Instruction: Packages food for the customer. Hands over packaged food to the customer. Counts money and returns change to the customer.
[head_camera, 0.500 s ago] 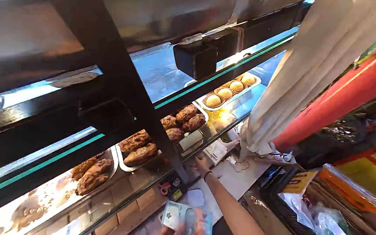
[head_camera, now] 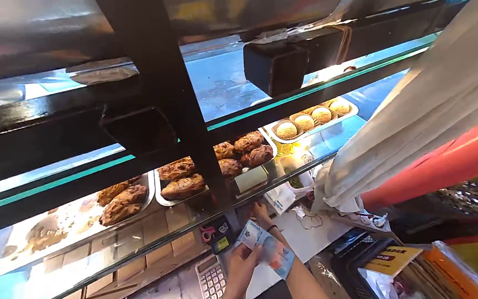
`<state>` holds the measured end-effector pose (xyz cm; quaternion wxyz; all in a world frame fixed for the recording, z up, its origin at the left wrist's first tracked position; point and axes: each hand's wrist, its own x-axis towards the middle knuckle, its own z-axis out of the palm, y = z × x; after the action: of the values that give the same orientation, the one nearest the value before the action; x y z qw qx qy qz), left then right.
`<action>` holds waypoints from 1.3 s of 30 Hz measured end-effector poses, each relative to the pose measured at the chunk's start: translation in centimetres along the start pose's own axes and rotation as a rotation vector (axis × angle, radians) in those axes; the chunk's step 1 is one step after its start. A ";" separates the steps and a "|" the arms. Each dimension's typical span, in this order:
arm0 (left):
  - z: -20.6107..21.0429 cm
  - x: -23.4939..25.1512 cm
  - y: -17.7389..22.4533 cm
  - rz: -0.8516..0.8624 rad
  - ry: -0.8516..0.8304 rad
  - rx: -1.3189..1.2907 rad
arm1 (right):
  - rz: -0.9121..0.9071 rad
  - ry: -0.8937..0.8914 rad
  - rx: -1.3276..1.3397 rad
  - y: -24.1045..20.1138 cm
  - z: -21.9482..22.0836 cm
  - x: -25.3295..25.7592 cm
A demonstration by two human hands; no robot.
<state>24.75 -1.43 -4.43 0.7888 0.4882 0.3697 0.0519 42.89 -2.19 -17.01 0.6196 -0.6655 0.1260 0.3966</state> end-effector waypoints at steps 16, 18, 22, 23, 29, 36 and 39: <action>3.2 12.3 -0.2 0.387 0.041 1.234 | -0.248 -0.004 -0.591 -4.8 -7.6 2.9; 3.4 12.1 -0.4 0.359 0.061 1.270 | -0.254 -0.067 -0.435 -5.3 -7.6 4.6; 3.2 11.3 -1.2 0.291 0.092 1.164 | -0.255 -0.164 -0.504 -5.6 -7.9 3.7; 3.1 11.0 -1.3 0.286 0.098 1.127 | -0.218 -0.198 -0.640 -5.8 -7.8 2.2; 3.6 10.5 -0.6 0.426 0.054 0.892 | -0.229 -0.072 -0.390 -0.6 -4.0 0.7; 2.9 11.2 0.0 0.348 0.062 0.908 | -0.211 0.015 -0.147 4.1 -5.0 -1.6; 3.3 11.9 0.0 0.234 0.085 0.956 | 0.000 -0.047 -0.201 4.7 -7.5 -4.6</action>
<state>35.40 1.38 -9.95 0.4499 0.8310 0.3267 -0.0155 39.59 -11.54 -17.89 0.5525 -0.7148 0.0707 0.4228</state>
